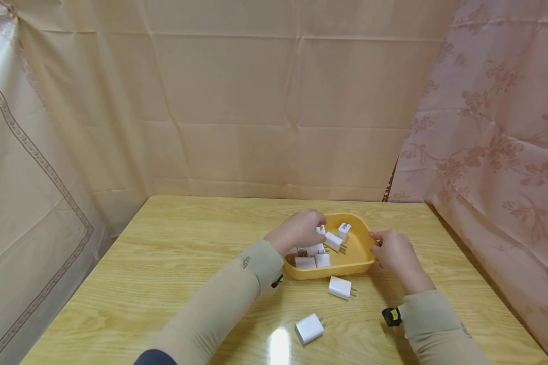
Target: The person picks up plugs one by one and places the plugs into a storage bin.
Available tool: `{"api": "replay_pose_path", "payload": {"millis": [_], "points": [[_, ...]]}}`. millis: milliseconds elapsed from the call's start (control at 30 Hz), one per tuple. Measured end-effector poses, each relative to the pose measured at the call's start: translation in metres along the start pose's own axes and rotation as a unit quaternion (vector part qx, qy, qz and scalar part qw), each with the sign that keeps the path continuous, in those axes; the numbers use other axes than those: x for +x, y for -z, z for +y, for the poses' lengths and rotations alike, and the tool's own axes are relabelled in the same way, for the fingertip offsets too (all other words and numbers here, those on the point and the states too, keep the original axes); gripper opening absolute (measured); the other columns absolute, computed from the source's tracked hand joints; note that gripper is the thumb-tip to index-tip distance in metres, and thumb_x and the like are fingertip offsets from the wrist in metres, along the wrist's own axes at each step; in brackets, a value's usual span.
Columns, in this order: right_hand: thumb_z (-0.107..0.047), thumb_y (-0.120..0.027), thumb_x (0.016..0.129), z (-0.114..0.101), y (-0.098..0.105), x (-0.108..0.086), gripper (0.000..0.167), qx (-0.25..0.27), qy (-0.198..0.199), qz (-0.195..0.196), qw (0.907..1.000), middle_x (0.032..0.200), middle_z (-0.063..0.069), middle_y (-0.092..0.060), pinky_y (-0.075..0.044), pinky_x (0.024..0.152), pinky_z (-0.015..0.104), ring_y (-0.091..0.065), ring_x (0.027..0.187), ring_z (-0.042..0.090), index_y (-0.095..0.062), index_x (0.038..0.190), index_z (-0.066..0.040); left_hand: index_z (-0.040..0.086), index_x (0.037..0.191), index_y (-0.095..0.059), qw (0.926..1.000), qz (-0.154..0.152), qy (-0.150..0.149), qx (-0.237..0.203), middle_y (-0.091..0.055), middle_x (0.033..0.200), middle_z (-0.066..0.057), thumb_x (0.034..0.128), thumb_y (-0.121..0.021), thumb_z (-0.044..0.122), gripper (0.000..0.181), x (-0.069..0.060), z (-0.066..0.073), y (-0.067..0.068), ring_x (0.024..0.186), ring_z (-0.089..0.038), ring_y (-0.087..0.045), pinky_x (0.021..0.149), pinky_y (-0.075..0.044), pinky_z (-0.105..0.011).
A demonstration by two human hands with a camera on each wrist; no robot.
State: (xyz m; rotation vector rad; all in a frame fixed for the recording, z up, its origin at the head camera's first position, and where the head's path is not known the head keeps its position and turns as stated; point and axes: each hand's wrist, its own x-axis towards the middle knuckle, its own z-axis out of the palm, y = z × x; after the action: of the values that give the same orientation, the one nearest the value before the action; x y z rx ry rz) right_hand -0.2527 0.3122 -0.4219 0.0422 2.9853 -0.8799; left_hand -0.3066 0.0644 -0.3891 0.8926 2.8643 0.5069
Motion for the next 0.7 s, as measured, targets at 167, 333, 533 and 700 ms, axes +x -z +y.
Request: {"api": "replay_pose_path", "payload": {"millis": [167,333,533,700], "points": [[0.001,-0.06,0.095,0.0,0.0,0.0,0.044,0.0,-0.004,-0.004,1.0,0.094,0.02,-0.067,-0.054,0.054,0.034,-0.062,0.061,0.022,-0.055,0.137,0.012,0.016,0.136,-0.065,0.9999,0.0,0.005,-0.009,-0.064,0.132,0.005,0.0951,-0.073,0.029,0.043,-0.002,-0.001,0.002,0.121,-0.013,-0.058,0.101,-0.048,-0.03],[0.001,-0.06,0.095,-0.001,0.0,0.001,0.044,-0.002,-0.007,-0.005,1.0,0.096,0.021,-0.067,-0.055,0.056,0.034,-0.062,0.062,0.022,-0.055,0.137,0.012,0.015,0.134,-0.065,1.0,0.002,0.001,-0.009,-0.065,0.131,0.005,0.0954,-0.073,0.029,0.042,-0.005,-0.004,0.006,0.119,-0.013,-0.059,0.101,-0.048,-0.03],[0.0,-0.06,0.095,0.001,0.001,0.001,0.045,0.004,-0.009,-0.01,0.9999,0.098,0.023,-0.067,-0.056,0.058,0.035,-0.063,0.065,0.023,-0.054,0.138,0.012,0.018,0.134,-0.065,0.9997,0.004,0.011,-0.02,-0.065,0.131,0.006,0.0953,-0.072,0.03,0.041,-0.01,-0.009,0.013,0.12,-0.013,-0.059,0.101,-0.048,-0.032],[-0.004,-0.063,0.097,0.002,0.003,0.0,0.046,0.004,0.006,-0.014,0.9999,0.104,0.028,-0.067,-0.058,0.058,0.034,-0.064,0.065,0.022,-0.053,0.139,0.011,0.017,0.138,-0.063,0.9994,0.007,0.016,-0.03,-0.063,0.134,0.005,0.0953,-0.073,0.029,0.046,-0.016,-0.013,0.019,0.123,-0.015,-0.058,0.103,-0.047,-0.034]]}}
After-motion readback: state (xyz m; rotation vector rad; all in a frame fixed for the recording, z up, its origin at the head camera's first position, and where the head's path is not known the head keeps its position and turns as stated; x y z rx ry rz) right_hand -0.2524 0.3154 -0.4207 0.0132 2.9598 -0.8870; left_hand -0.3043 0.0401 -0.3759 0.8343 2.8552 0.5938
